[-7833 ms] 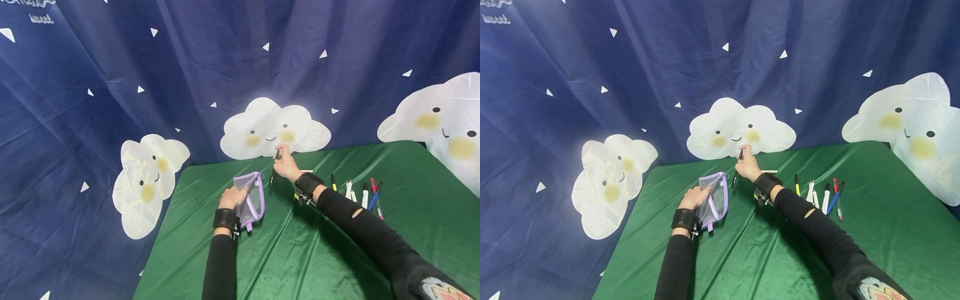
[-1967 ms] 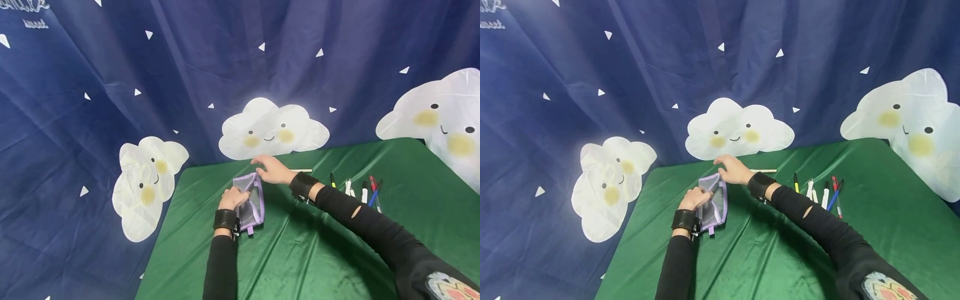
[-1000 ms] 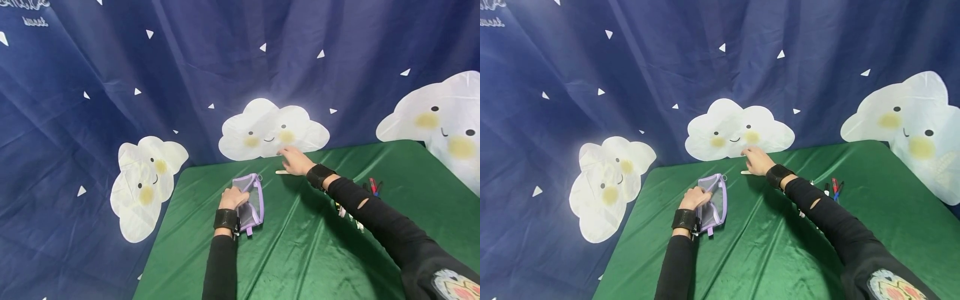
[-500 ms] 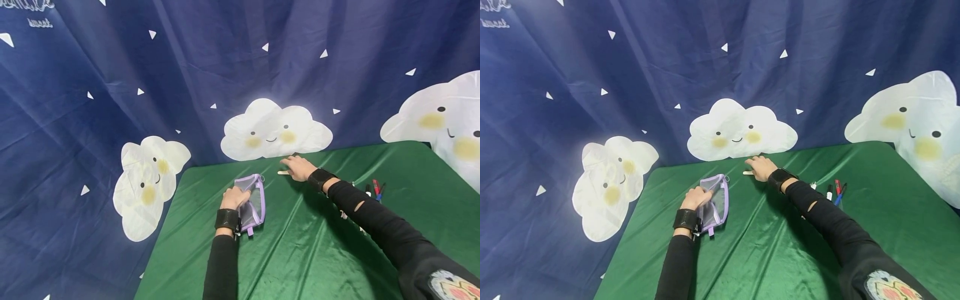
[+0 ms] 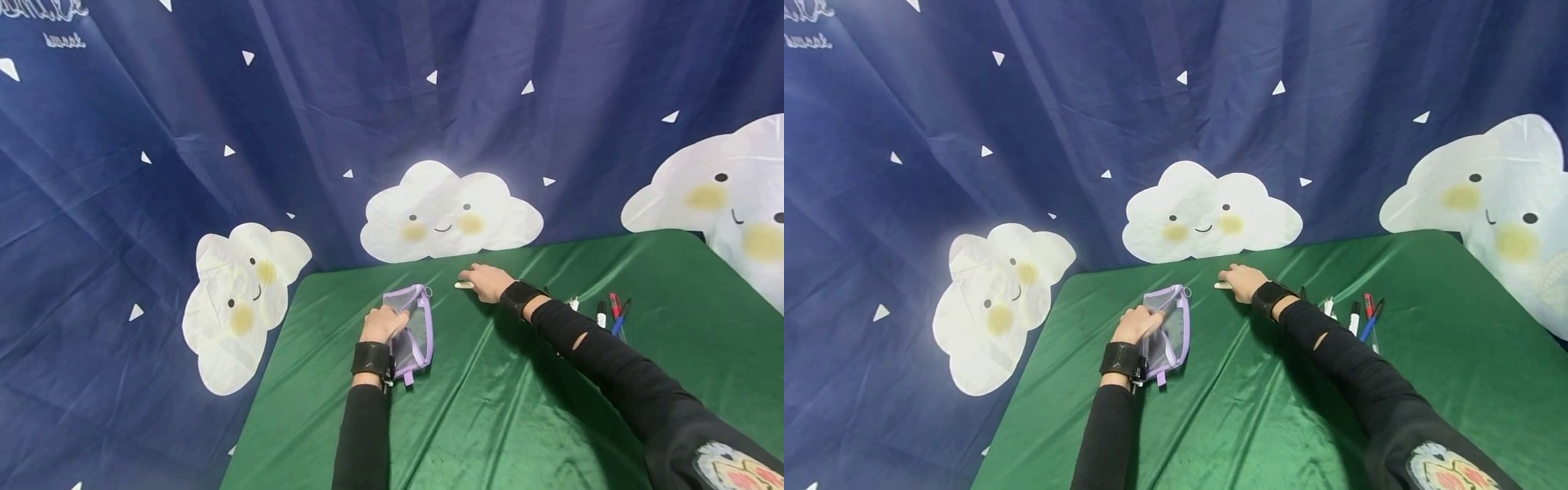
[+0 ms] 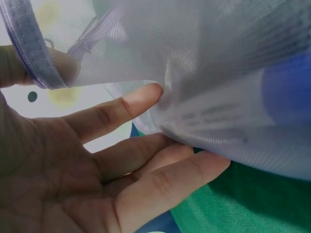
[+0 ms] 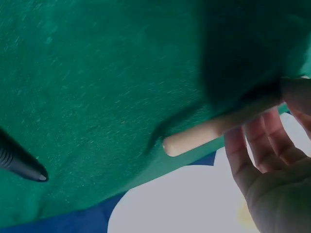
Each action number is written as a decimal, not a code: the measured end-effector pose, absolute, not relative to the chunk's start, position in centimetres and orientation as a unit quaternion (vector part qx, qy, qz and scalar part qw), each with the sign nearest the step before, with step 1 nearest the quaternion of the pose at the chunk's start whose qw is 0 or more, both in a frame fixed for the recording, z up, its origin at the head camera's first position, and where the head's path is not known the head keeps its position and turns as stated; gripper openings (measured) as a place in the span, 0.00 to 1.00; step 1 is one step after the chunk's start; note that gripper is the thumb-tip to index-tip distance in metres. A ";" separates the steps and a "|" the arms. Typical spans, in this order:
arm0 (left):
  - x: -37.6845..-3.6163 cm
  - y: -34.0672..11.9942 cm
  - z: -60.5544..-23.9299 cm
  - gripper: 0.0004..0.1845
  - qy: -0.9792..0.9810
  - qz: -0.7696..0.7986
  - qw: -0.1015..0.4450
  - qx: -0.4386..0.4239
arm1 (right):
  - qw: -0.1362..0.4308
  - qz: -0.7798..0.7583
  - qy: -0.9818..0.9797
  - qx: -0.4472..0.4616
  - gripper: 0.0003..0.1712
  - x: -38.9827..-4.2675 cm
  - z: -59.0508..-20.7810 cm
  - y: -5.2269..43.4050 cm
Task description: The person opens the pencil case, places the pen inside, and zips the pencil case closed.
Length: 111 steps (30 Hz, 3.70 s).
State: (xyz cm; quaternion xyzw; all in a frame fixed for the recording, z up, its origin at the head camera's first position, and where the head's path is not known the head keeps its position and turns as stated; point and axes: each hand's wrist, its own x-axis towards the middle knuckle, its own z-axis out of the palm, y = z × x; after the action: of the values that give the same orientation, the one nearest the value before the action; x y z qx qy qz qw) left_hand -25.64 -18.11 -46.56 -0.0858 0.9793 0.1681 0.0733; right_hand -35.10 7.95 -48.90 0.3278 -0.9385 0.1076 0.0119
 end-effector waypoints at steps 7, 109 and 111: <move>-25.6 -17.9 -46.5 0.20 0.980 0.164 0.070 -0.084 | -0.024 0.118 -0.942 0.313 0.27 -35.0 -48.0 8.3; -25.3 -17.4 -46.6 0.29 0.979 0.177 0.063 -0.081 | -0.238 0.655 -0.715 0.050 0.31 -27.9 -44.6 -0.1; -25.3 -17.4 -46.6 0.29 0.978 0.180 0.064 -0.084 | -0.241 0.656 -0.713 0.049 0.31 -28.1 -44.9 -0.3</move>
State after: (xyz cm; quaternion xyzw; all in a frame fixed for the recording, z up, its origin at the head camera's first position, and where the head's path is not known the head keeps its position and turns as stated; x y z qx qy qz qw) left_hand -25.29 -17.41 -46.61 -0.0844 0.9779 0.1804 0.0636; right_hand -28.13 -0.29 -44.92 0.0487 -0.7134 0.6561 -0.2412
